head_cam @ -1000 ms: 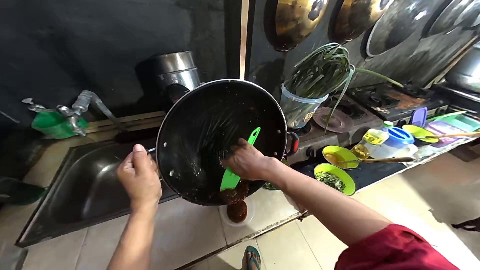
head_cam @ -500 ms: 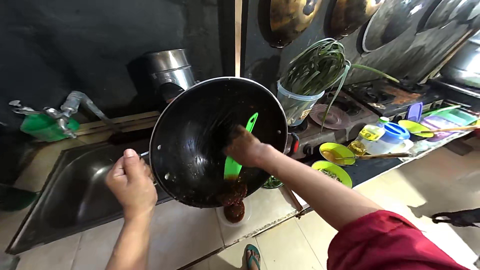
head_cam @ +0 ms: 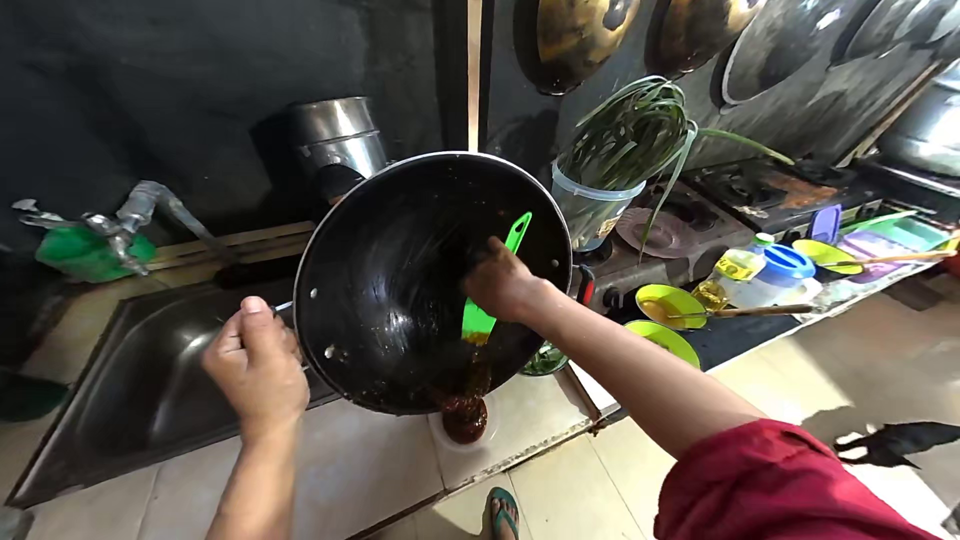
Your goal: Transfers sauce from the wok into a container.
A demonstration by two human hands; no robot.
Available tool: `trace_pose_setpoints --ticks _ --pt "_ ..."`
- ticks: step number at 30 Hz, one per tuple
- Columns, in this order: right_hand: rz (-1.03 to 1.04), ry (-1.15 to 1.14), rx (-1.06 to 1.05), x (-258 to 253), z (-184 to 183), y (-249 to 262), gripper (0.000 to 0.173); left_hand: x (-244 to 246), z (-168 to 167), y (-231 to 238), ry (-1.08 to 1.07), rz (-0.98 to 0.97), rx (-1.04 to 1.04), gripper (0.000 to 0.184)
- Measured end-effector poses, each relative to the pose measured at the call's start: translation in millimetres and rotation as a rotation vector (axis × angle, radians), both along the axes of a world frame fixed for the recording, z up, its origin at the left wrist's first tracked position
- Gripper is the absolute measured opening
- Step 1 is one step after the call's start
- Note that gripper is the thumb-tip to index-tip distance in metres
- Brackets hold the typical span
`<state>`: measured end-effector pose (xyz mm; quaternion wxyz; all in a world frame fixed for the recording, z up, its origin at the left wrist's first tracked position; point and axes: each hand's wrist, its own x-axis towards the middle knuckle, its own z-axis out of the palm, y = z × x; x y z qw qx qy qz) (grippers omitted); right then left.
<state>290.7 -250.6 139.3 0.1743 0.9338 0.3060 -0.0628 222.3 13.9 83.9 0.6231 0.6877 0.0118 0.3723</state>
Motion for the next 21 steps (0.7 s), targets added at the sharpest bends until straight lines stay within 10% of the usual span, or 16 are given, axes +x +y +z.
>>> trace_pose_setpoints --ticks 21 --pt "-0.103 0.314 0.072 -36.7 -16.3 -12.7 0.025 0.1 -0.6 -0.1 -0.022 0.008 0.000 0.034"
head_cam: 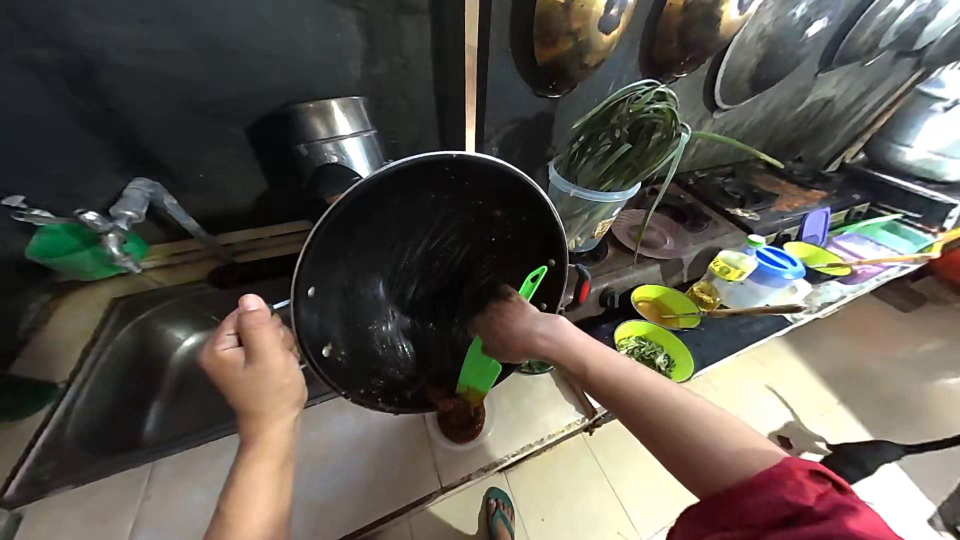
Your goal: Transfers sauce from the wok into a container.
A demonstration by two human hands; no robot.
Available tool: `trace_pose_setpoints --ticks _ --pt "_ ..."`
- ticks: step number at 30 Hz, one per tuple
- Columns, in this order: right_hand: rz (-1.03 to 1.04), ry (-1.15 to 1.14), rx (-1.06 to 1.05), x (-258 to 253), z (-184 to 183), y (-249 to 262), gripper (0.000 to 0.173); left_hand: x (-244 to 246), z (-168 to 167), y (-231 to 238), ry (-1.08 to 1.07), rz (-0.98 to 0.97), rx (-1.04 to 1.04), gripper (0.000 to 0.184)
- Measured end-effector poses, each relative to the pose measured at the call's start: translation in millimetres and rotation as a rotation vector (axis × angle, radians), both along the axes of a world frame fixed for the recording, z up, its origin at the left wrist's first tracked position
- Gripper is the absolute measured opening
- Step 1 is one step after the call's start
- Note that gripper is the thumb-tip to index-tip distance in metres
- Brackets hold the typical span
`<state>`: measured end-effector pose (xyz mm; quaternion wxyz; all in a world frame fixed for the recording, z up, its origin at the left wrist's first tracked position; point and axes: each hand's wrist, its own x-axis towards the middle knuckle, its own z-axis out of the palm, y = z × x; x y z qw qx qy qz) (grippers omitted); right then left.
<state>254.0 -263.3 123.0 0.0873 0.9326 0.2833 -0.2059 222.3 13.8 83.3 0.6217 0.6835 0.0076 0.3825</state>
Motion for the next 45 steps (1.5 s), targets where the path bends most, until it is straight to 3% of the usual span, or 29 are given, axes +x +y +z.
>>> trace_pose_setpoints --ticks 6,12,17,22,26,30,39,45 --pt "-0.050 -0.146 -0.081 -1.6 8.6 -14.8 0.019 -1.1 2.2 -1.8 0.012 0.000 -0.006 0.035" --pt "0.064 -0.159 0.093 -26.3 -9.8 -4.2 0.016 -1.0 1.8 -2.5 0.014 -0.008 -0.007 0.035" --pt "0.168 -0.362 0.148 6.5 13.6 6.9 0.022 -0.5 1.0 -0.3 0.024 -0.008 -0.004 0.035" --pt "0.381 -0.517 0.191 41.1 12.0 47.1 0.027 0.3 2.0 -0.7 0.025 -0.001 -0.001 0.035" --pt "0.520 -0.419 0.121 27.4 0.8 70.1 0.024 2.0 -1.4 0.9 0.035 0.010 -0.016 0.035" --pt "0.621 -0.340 0.035 1.0 -3.2 60.7 0.019 -0.9 -2.3 4.5 0.053 0.014 -0.024 0.034" --pt "0.563 -0.452 0.159 19.0 19.4 76.9 0.026 -2.5 2.7 0.1 0.013 0.002 0.025 0.035" --pt "0.617 -0.331 0.028 -1.0 11.1 76.4 0.019 -0.9 -0.8 -1.9 0.005 -0.007 0.004 0.036"
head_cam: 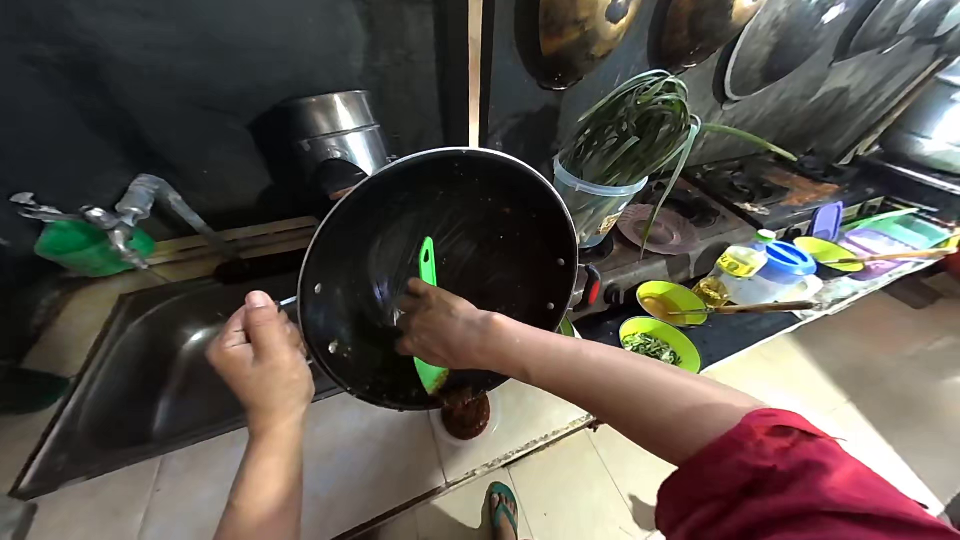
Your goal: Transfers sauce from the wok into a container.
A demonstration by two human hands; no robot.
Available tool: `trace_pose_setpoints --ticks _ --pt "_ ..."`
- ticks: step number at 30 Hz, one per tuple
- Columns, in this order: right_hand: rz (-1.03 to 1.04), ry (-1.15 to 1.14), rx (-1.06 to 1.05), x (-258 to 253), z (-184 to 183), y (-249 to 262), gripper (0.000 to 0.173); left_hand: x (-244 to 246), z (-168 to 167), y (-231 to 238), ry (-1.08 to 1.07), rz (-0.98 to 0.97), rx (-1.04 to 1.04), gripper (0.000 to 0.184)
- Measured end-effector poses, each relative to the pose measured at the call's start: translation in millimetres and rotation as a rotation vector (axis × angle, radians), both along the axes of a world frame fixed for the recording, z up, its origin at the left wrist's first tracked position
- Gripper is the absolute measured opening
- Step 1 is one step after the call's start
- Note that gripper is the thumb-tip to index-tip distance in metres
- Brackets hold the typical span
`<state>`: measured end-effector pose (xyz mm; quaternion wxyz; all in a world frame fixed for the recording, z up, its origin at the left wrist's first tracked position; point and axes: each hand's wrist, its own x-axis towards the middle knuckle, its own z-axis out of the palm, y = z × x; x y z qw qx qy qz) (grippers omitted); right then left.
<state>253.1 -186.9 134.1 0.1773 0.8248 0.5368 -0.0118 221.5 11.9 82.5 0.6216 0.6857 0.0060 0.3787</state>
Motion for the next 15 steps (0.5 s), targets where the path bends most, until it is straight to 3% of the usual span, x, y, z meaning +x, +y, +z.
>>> trace_pose_setpoints --ticks 5,10,13,15 --pt "-0.003 0.000 0.024 -7.9 -1.8 -26.4 0.017 -1.6 -2.0 1.3 0.001 0.008 -0.010 0.036" --pt "-0.214 -0.010 0.030 16.3 8.4 -36.1 0.021 -2.8 1.3 -2.0 -0.014 0.001 0.005 0.035" --pt "-0.341 0.116 -0.058 23.3 -3.0 -44.3 0.019 -3.1 0.9 -2.5 -0.002 0.016 0.010 0.033" --pt "-0.358 0.192 -0.007 17.0 -15.3 -52.9 0.020 -3.3 0.8 -3.2 -0.011 0.022 0.010 0.033"
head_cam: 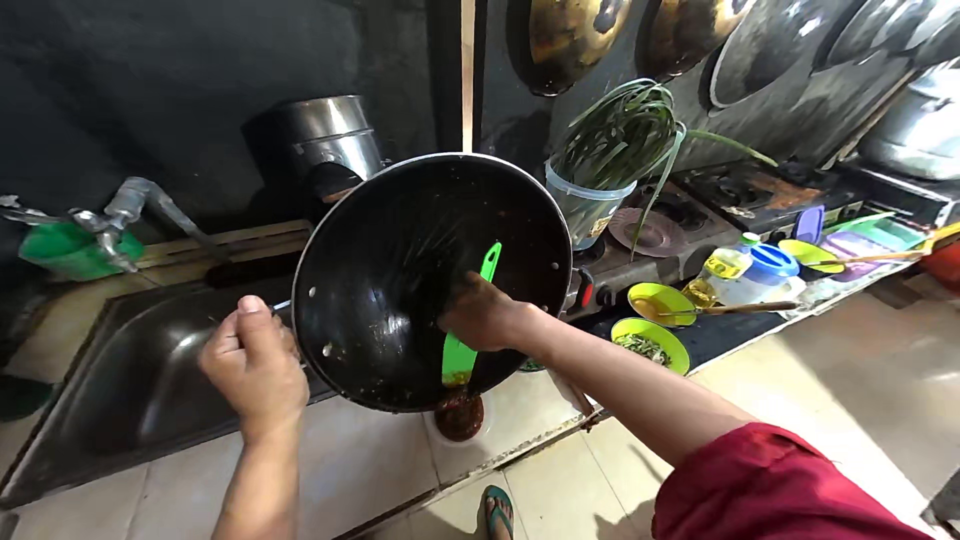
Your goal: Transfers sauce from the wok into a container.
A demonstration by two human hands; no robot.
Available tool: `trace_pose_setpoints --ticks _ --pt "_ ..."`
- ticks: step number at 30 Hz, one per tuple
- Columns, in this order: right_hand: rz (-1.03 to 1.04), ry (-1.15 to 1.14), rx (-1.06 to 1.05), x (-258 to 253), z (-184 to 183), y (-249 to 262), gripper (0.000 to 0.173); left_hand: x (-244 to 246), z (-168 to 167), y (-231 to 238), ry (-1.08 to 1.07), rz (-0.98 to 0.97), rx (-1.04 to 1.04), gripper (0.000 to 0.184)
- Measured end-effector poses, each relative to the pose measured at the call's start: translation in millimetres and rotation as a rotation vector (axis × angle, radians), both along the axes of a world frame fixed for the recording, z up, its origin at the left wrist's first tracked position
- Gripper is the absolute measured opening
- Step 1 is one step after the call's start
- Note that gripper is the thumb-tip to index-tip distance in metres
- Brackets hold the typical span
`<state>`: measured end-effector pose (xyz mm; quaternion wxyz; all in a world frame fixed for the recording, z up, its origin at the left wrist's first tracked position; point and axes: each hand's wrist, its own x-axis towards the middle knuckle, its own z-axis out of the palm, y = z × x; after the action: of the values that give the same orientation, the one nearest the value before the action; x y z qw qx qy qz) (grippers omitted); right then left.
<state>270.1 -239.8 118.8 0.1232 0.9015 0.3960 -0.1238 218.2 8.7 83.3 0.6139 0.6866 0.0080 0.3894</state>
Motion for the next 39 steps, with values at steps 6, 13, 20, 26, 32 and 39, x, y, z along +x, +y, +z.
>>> trace_pose_setpoints --ticks 6,13,20,26,32,39 --pt "0.113 -0.081 0.157 -42.3 -25.5 -15.6 0.014 -1.0 0.7 -4.5 -0.006 -0.005 0.002 0.034" --pt "0.061 -0.273 0.189 -38.9 -4.7 -14.2 0.014 -2.5 2.0 -6.1 0.018 0.000 -0.013 0.034" --pt "0.101 -0.202 0.078 -59.7 -3.2 -8.4 0.016 -0.7 0.3 -2.2 -0.015 -0.015 0.001 0.035" --pt "-0.086 -0.202 0.095 -19.1 4.4 -25.3 0.018 -2.4 1.4 -3.4 -0.015 0.008 0.012 0.034" --pt "-0.102 0.038 0.075 -31.5 -14.8 -23.9 0.020 -2.5 3.3 -6.2 -0.011 0.007 -0.011 0.034" --pt "-0.100 -0.323 0.327 -75.4 -27.3 -65.1 0.007 -0.7 5.4 -7.8 0.030 -0.025 -0.044 0.036"
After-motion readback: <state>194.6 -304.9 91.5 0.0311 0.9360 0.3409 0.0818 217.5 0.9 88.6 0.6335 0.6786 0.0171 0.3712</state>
